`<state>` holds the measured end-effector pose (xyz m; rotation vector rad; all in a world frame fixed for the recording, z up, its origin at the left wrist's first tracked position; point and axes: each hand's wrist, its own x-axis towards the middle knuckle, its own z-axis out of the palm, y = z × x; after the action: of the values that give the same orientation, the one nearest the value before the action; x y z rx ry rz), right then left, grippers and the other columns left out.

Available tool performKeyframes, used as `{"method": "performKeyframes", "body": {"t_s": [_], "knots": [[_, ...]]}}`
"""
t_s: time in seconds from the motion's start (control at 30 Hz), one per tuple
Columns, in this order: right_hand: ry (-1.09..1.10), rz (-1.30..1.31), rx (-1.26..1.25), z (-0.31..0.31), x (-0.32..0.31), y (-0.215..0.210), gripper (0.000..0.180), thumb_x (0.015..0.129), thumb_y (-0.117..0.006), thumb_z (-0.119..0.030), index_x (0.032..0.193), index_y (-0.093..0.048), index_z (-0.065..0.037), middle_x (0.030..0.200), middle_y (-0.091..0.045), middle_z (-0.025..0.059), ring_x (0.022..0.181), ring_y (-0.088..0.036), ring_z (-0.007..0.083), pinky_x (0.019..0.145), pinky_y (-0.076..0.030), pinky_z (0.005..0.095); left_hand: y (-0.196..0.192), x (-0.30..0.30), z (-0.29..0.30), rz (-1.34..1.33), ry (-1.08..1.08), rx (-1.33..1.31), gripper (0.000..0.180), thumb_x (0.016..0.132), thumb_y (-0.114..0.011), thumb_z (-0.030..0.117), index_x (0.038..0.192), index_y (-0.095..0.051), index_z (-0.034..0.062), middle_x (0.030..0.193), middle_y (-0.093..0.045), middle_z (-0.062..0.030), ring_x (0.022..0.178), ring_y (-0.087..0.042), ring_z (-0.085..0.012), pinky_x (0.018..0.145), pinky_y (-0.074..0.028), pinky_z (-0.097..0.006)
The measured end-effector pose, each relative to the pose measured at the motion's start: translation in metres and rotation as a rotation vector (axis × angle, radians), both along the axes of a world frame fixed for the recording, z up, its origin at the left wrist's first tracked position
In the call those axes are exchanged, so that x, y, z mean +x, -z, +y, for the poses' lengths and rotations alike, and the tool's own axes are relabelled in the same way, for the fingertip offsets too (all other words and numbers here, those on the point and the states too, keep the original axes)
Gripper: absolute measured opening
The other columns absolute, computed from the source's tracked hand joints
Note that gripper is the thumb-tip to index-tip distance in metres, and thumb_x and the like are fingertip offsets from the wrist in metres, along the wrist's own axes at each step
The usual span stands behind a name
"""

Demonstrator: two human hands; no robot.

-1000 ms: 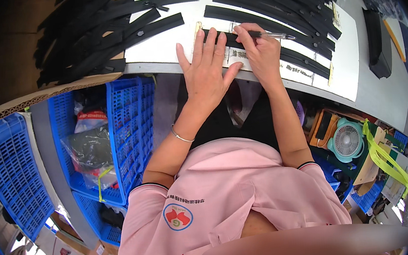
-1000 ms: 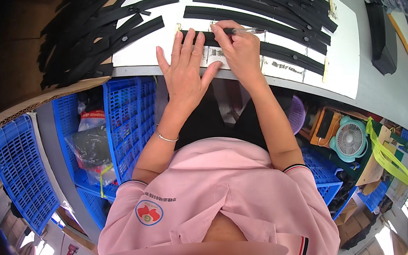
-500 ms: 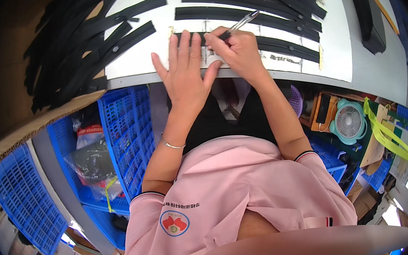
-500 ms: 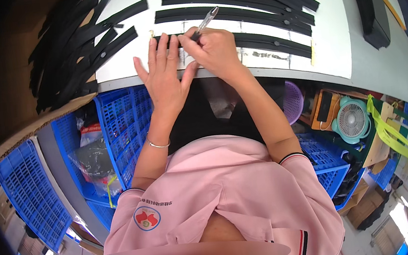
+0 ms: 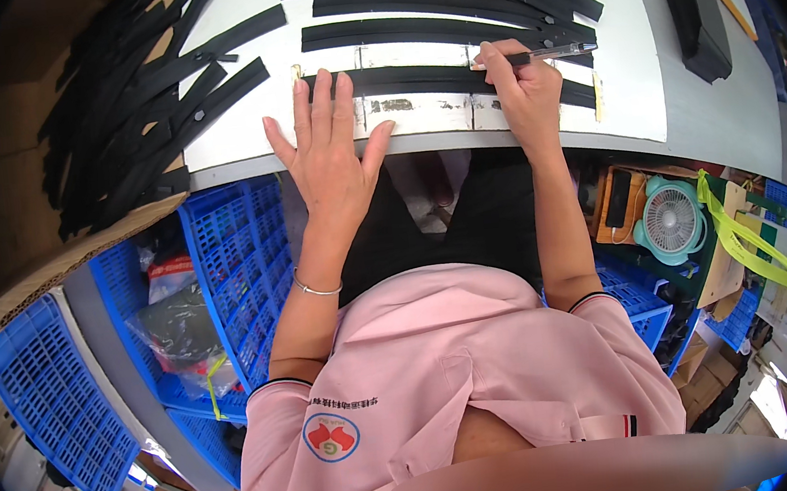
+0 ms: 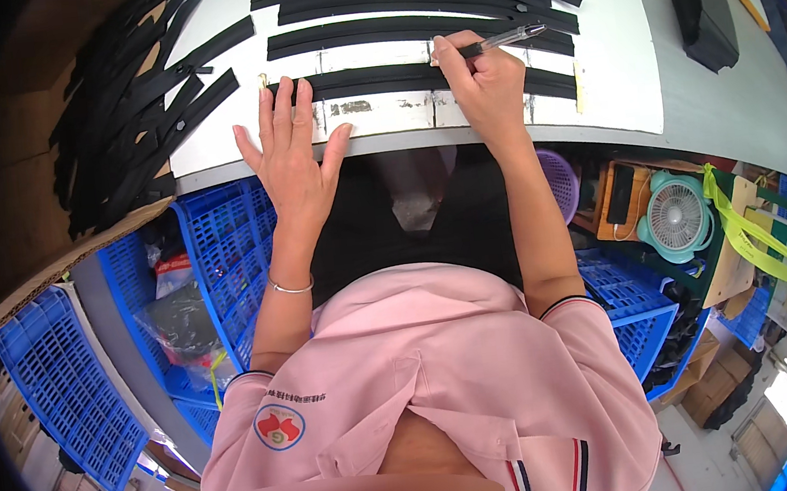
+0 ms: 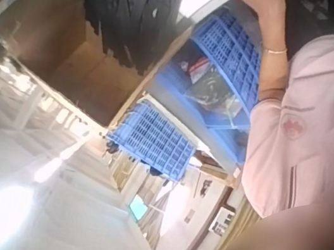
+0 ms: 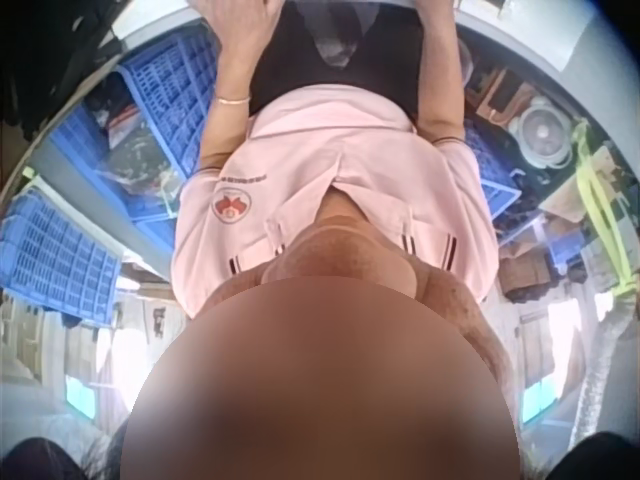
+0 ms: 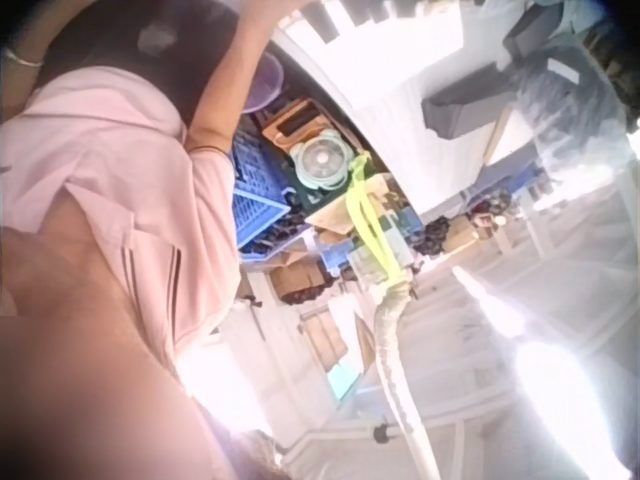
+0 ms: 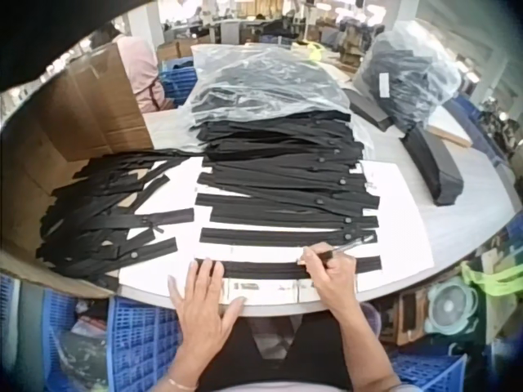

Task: The person is using a pen to mark specific measurement points on black zippers laid out on a template.

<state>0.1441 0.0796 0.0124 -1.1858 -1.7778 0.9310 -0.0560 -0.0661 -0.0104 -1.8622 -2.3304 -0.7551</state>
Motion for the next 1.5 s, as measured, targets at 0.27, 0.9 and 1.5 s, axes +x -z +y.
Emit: {"method": "performKeyframes", "body": {"t_s": [0.27,0.9,1.5], "knots": [[-0.016,-0.027,0.122,0.004,-0.003,0.004,0.026,0.094,-0.073,-0.015,0.076,-0.072,0.004,0.074,-0.073,0.0014,0.05,-0.054,0.0092,0.049,-0.039,0.0266,-0.009,0.005,0.003,-0.008,-0.008,-0.014,0.068,0.091,-0.074,0.042,0.145,-0.056,0.0036,0.154,-0.05,-0.0149,0.151,-0.035,-0.0348,0.121,-0.007,-0.064],[-0.075,0.099,0.135,-0.002,0.003,0.006,0.02,0.092,-0.073,-0.013,0.077,-0.071,0.001,0.071,-0.071,0.0055,0.054,-0.059,0.0149,0.052,-0.044,0.0291,-0.01,0.058,0.073,-0.387,0.209,0.314,0.012,0.077,-0.081,0.006,0.088,-0.076,0.0076,0.101,-0.07,-0.0011,0.096,-0.061,-0.0234,0.087,-0.042,-0.039],[0.183,0.26,-0.01,0.0,0.068,-0.009,0.018,0.099,-0.065,-0.01,0.088,-0.074,0.001,0.077,-0.071,0.0022,0.063,-0.056,0.006,0.058,-0.042,0.0207,-0.011,0.057,0.07,-0.333,0.208,0.234,0.011,0.083,-0.08,0.01,0.093,-0.077,0.0096,0.107,-0.072,-0.0014,0.101,-0.063,-0.0216,0.092,-0.042,-0.037]]}}
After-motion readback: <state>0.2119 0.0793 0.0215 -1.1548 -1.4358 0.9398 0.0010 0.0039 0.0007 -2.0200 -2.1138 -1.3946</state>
